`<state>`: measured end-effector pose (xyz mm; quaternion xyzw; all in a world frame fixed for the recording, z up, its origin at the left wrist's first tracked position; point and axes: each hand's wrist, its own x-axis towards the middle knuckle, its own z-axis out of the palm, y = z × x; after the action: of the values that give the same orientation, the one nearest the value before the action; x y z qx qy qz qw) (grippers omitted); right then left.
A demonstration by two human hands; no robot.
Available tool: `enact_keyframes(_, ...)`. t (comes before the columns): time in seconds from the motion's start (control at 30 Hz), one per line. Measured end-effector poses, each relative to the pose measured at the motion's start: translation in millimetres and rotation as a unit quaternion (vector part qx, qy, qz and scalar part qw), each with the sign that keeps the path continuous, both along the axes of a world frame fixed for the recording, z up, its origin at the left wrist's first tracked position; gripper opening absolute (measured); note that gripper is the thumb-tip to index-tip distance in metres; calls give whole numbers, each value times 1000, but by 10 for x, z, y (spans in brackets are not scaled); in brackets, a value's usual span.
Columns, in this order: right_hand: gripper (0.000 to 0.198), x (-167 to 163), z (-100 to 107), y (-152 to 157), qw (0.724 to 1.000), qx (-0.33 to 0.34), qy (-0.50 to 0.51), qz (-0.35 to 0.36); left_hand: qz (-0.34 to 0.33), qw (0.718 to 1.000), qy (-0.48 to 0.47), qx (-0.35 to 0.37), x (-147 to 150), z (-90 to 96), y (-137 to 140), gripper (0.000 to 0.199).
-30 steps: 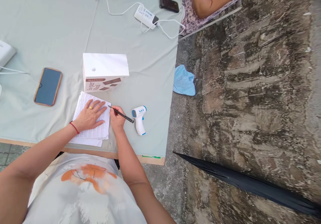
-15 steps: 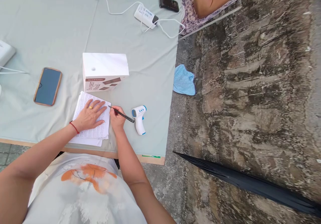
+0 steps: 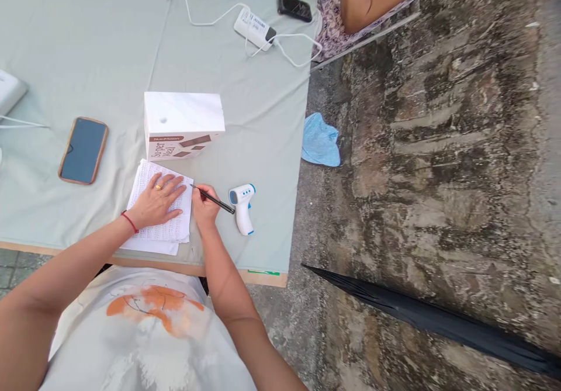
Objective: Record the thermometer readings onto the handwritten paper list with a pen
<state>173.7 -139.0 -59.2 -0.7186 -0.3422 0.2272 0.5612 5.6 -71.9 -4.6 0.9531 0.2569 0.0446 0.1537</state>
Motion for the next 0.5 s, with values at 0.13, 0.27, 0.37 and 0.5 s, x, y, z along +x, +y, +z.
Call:
enact_keyframes(0.13,25,19,14,-35,1000,11,-13,-12,1,1000,14,3,5,-5,0,61)
enact_keyframes(0.27,28,93,59,-152,998,2,-67,-17,3,1000,13,-2,2,-14,-1,60)
enact_keyframes(0.37,27,193,80,-260,993,-6,-116,-11,3,1000,4,1,-5,-33,1,59)
enact_keyframes(0.5,29,324,73,-367,982,4,-187,25,2,1000,-4,7,-8,-60,7,59)
